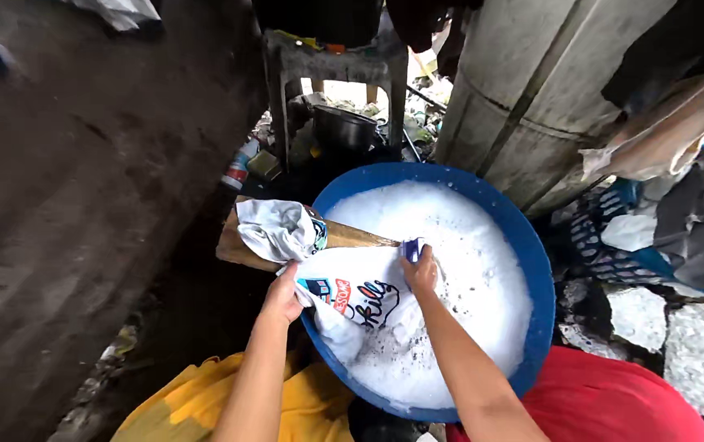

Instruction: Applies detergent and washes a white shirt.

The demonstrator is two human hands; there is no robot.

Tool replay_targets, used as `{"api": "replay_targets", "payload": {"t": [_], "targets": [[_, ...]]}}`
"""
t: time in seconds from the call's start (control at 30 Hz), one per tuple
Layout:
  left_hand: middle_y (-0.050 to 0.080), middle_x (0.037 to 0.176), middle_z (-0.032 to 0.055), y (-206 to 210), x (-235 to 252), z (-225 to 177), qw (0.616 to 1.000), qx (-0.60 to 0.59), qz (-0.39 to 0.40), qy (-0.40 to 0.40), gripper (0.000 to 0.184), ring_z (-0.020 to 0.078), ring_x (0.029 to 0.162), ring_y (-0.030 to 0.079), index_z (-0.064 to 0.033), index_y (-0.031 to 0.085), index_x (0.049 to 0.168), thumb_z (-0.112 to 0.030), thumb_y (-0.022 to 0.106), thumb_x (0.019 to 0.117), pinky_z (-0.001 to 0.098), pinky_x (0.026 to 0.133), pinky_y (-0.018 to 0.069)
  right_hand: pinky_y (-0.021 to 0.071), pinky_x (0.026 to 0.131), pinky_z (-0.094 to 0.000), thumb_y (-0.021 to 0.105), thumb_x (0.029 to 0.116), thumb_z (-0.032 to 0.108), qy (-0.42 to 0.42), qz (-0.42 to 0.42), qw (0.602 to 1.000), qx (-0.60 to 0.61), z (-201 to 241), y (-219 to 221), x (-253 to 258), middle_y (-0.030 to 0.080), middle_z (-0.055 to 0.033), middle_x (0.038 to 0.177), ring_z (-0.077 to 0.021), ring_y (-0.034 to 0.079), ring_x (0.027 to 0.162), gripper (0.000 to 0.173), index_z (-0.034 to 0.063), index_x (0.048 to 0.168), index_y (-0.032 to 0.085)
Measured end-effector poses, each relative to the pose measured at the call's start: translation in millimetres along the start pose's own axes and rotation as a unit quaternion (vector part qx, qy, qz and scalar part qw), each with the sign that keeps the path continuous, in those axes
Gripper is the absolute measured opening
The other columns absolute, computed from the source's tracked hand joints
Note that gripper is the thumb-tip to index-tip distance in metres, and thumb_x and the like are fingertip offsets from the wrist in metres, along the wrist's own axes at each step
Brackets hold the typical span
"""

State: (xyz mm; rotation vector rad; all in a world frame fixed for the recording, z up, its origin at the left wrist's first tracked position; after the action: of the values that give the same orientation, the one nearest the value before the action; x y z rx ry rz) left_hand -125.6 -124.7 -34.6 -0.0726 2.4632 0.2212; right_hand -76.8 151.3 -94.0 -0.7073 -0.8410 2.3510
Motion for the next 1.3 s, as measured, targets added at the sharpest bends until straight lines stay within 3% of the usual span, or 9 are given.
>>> {"api": "replay_targets", "payload": {"t": [0.2, 0.4, 0.53, 0.6, 0.67, 0.8, 1.03, 1.2, 1.3], "targets": [[0.061, 0.129, 0.0173, 2, 0, 2, 1.000, 0.021, -0.022, -0.002, 0.049, 0.0265, 0.113, 0.062, -0.0049, 0.046, 0.144, -0.040, 0.037, 0.1111, 0.0465, 0.094, 0.0529, 0.0514, 0.098, -0.0605, 0.073, 0.0942, 0.032, -0.146, 0.140, 0.979, 0.024, 110, 65, -102, 0.060, -0.0297, 0.134, -0.0452, 0.062, 0.120, 0.072, 0.0020, 0.153, 0.043], [0.061, 0.130, 0.0158, 1, 2, 5, 1.000, -0.001, -0.002, -0.014, 0.050, 0.0268, 0.116, 0.062, -0.0077, 0.047, 0.144, -0.043, 0.042, 0.1093, 0.0470, 0.095, 0.0534, 0.0489, 0.098, -0.0668, 0.074, 0.0946, 0.032, 0.009, -0.010, 1.000, -0.013, -2, 2, -2, 0.061, -0.0328, 0.131, -0.0503, 0.061, 0.120, 0.071, 0.0004, 0.150, 0.042], [0.063, 0.125, 0.0158, 2, 2, 4, 1.000, 0.000, -0.005, -0.010, 0.048, 0.0263, 0.111, 0.064, -0.0072, 0.049, 0.142, -0.042, 0.043, 0.1092, 0.0462, 0.092, 0.0545, 0.0540, 0.090, -0.0654, 0.074, 0.0941, 0.031, -0.096, 0.052, 0.993, 0.033, 70, 56, -64, 0.067, -0.0307, 0.119, -0.0475, 0.067, 0.108, 0.072, -0.0005, 0.150, 0.041], [0.063, 0.123, 0.0149, -1, 3, 6, 1.000, 0.009, -0.007, -0.015, 0.046, 0.0255, 0.108, 0.063, -0.0069, 0.050, 0.140, -0.041, 0.042, 0.1095, 0.0458, 0.091, 0.0533, 0.0520, 0.096, -0.0620, 0.075, 0.0933, 0.032, -0.157, 0.135, 0.978, 0.019, 108, 70, -105, 0.063, -0.0288, 0.129, -0.0454, 0.064, 0.117, 0.073, 0.0020, 0.151, 0.044], [0.062, 0.127, 0.0158, -4, 3, 9, 1.000, 0.011, 0.001, -0.026, 0.049, 0.0271, 0.112, 0.063, -0.0073, 0.047, 0.143, -0.042, 0.042, 0.1094, 0.0479, 0.093, 0.0531, 0.0503, 0.097, -0.0659, 0.074, 0.0945, 0.035, -0.152, 0.146, 0.977, -0.016, 87, 56, -86, 0.059, -0.0309, 0.135, -0.0489, 0.061, 0.121, 0.072, 0.0039, 0.152, 0.044], [0.060, 0.134, 0.0165, -4, 6, 9, 0.999, -0.002, 0.004, -0.032, 0.053, 0.0284, 0.118, 0.061, -0.0079, 0.045, 0.146, -0.045, 0.044, 0.1083, 0.0492, 0.097, 0.0519, 0.0487, 0.098, -0.0673, 0.074, 0.0953, 0.032, -0.005, -0.011, 1.000, -0.024, 0, 2, -5, 0.061, -0.0325, 0.130, -0.0506, 0.061, 0.120, 0.069, -0.0006, 0.148, 0.043], [0.060, 0.132, 0.0160, -2, 3, 8, 0.999, 0.012, -0.011, -0.036, 0.052, 0.0279, 0.116, 0.061, -0.0077, 0.047, 0.145, -0.045, 0.042, 0.1089, 0.0495, 0.096, 0.0518, 0.0527, 0.090, -0.0659, 0.072, 0.0959, 0.036, -0.153, 0.137, 0.979, 0.016, 108, 64, -98, 0.062, -0.0311, 0.129, -0.0490, 0.064, 0.113, 0.072, 0.0023, 0.151, 0.042], [0.058, 0.138, 0.0167, -1, 4, 7, 0.999, 0.017, 0.000, -0.039, 0.056, 0.0298, 0.123, 0.059, -0.0084, 0.045, 0.147, -0.048, 0.044, 0.1076, 0.0517, 0.100, 0.0502, 0.0491, 0.095, -0.0701, 0.072, 0.0964, 0.033, -0.005, -0.003, 1.000, -0.024, 12, 1, -1, 0.062, -0.0343, 0.127, -0.0531, 0.062, 0.117, 0.068, 0.0008, 0.149, 0.043], [0.058, 0.138, 0.0166, 1, 5, 8, 0.999, 0.012, 0.003, -0.033, 0.055, 0.0291, 0.123, 0.059, -0.0082, 0.044, 0.148, -0.047, 0.043, 0.1081, 0.0508, 0.100, 0.0504, 0.0499, 0.095, -0.0690, 0.071, 0.0975, 0.031, -0.011, -0.011, 1.000, 0.007, 35, 13, -19, 0.061, -0.0354, 0.128, -0.0536, 0.061, 0.117, 0.073, -0.0008, 0.153, 0.036]]}}
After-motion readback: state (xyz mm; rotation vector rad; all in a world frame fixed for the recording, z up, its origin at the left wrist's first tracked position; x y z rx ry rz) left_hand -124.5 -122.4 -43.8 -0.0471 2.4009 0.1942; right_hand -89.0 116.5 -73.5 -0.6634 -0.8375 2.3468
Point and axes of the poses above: each hand's wrist, its own x-axis towards the middle knuckle, its own y-axis out of the palm, z = x × y, the point moved 3 cm from there along x, towards the middle knuckle
